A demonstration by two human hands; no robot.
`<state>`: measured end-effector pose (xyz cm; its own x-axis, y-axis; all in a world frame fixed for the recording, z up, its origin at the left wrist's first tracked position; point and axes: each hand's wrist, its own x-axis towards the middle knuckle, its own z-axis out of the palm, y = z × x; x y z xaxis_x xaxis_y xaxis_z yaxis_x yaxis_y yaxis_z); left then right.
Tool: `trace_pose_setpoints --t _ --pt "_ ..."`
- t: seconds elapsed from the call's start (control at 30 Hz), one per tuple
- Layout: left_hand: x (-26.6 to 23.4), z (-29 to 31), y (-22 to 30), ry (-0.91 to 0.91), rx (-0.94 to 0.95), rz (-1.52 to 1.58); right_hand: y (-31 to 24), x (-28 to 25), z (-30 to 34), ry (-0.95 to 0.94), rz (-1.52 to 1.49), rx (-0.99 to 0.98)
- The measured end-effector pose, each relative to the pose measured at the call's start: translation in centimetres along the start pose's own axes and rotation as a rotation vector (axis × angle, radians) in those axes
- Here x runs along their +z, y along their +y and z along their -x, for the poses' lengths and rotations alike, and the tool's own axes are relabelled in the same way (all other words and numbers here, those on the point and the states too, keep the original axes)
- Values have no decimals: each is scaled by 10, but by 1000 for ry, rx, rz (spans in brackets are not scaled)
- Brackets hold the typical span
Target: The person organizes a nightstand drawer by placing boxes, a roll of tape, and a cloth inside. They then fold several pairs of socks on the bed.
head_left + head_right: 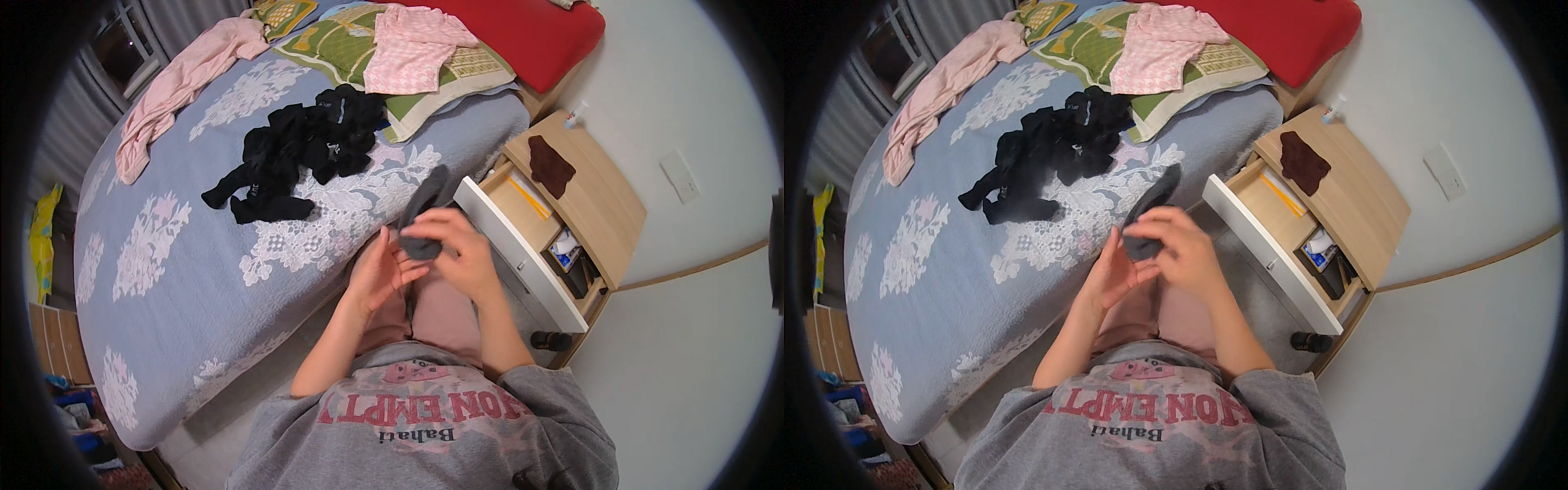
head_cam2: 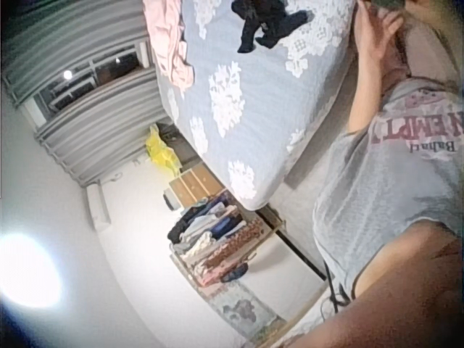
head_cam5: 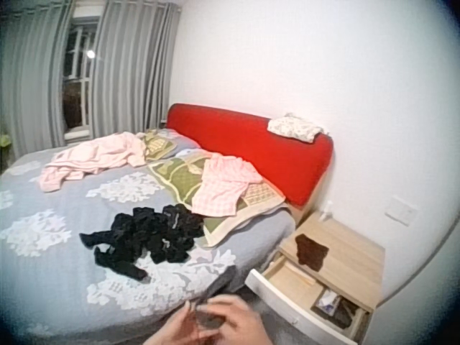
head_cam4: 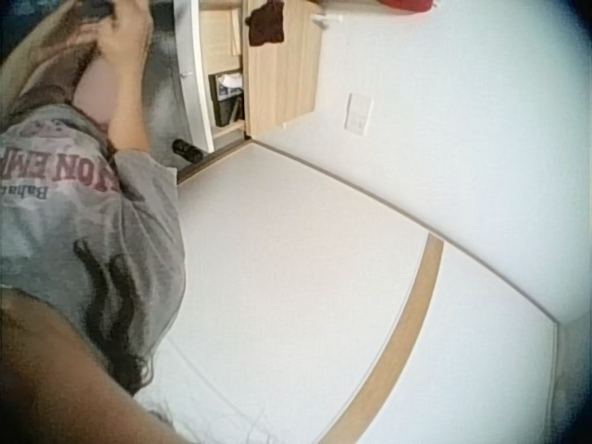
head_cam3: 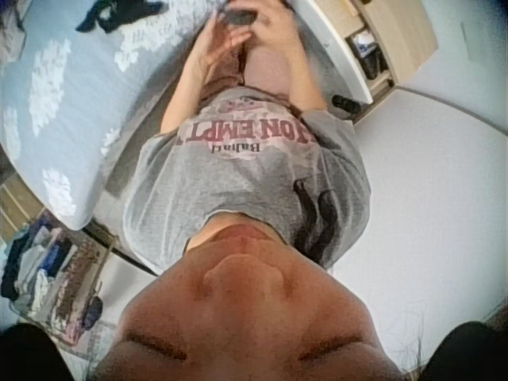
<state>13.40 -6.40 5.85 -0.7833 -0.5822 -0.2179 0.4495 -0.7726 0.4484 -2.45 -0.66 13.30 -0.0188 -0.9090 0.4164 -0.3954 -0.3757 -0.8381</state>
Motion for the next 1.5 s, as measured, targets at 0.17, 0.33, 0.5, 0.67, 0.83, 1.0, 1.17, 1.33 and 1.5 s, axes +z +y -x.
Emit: trace_pose_setpoints --t 0.17,0.33,0.5,0.67,0.83,1.0,1.17,1.33,1.5 --pt "21 3 10 76 214 -197 15 7 17 -171 137 -279" --pt "27 9 17 191 380 -309 25 6 29 -169 60 -204" --pt "19 8 9 262 469 -450 27 6 31 -184 -10 -12" --pt "23 9 -3 355 544 -771 24 26 27 66 -48 371" --pt "18 6 -12 423 573 -858 40 40 19 296 -97 384" --pt "22 6 1 396 498 -306 19 20 17 -17 -678 357" --pt "25 14 7 256 289 -363 43 13 15 -51 -241 71" --pt "30 10 0 318 460 -538 28 20 13 56 -404 27" --pt "32 10 -2 309 593 -744 35 16 16 62 -373 53"
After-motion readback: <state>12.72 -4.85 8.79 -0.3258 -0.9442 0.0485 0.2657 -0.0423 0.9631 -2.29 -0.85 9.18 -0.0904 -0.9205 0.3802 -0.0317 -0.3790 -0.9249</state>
